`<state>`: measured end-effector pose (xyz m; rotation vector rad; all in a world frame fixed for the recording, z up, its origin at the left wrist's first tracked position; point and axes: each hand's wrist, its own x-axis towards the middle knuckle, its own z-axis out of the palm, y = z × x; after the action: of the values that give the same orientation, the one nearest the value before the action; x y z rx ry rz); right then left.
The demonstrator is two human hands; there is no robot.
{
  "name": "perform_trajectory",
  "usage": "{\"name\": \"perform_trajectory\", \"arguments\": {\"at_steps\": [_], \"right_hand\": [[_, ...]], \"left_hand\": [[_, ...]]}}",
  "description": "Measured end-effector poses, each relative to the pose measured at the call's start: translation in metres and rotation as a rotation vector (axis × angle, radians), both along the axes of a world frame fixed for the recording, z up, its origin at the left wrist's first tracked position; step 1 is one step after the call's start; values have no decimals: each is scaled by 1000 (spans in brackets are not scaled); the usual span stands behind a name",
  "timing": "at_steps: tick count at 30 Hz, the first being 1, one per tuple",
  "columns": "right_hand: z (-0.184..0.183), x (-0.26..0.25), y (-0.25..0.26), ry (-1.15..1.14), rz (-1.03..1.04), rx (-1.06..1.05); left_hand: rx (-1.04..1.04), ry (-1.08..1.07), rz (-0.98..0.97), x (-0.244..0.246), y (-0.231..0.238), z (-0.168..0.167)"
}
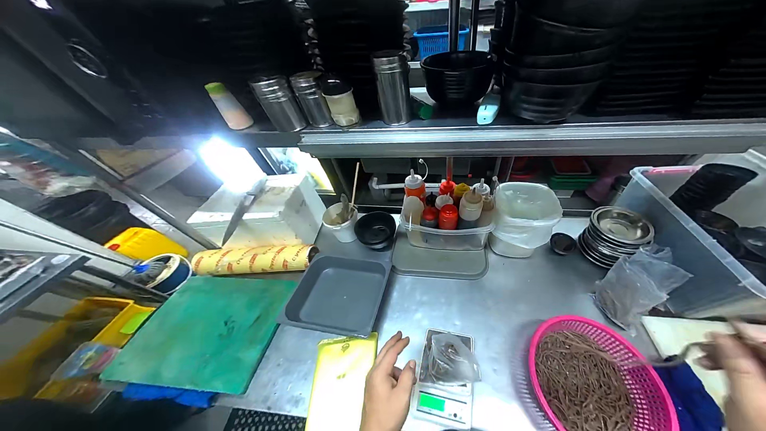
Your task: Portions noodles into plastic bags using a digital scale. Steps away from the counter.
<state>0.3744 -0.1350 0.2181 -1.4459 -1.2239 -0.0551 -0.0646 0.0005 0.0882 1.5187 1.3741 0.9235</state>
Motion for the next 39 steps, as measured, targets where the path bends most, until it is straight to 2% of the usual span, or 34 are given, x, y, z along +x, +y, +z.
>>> {"name": "perform_trajectory", "arguments": {"at_steps": [2,4,6,8,15,18,21,24,27,32,35,39], "right_hand": [[-70,14,-13,-109,-88,-426],[-123,14,-22,-89,-80,-882],[-158,11,-30,-44,-85,-1078],[-166,8,-35,-57,-117,-1093],[-148,12,-30,-148,-101,-893],[-147,12,-30,-150,-71,-932],[-149,8,-31,-158,-79,-1055],[-152,4,-33,-144,-92,-1129],[-155,2,-33,-132,-86,-1103],[-151,-1,-30,-109,-84,-1031],[-150,-3,-28,-114,-89,-1017],[-154,-8,-29,-123,-82,-1006]], "left_hand": [[-12,-30,26,2,0,1],[-6,-24,29,5,2,2],[21,13,-1,8,5,5],[69,73,-37,11,10,9],[118,268,-213,36,19,18],[33,395,-296,48,20,25],[-93,612,-456,57,27,33],[-67,773,-619,60,42,34],[4,777,-726,63,68,30],[135,649,-513,73,110,65],[194,649,-398,81,147,88],[197,620,-265,86,189,96]]}}
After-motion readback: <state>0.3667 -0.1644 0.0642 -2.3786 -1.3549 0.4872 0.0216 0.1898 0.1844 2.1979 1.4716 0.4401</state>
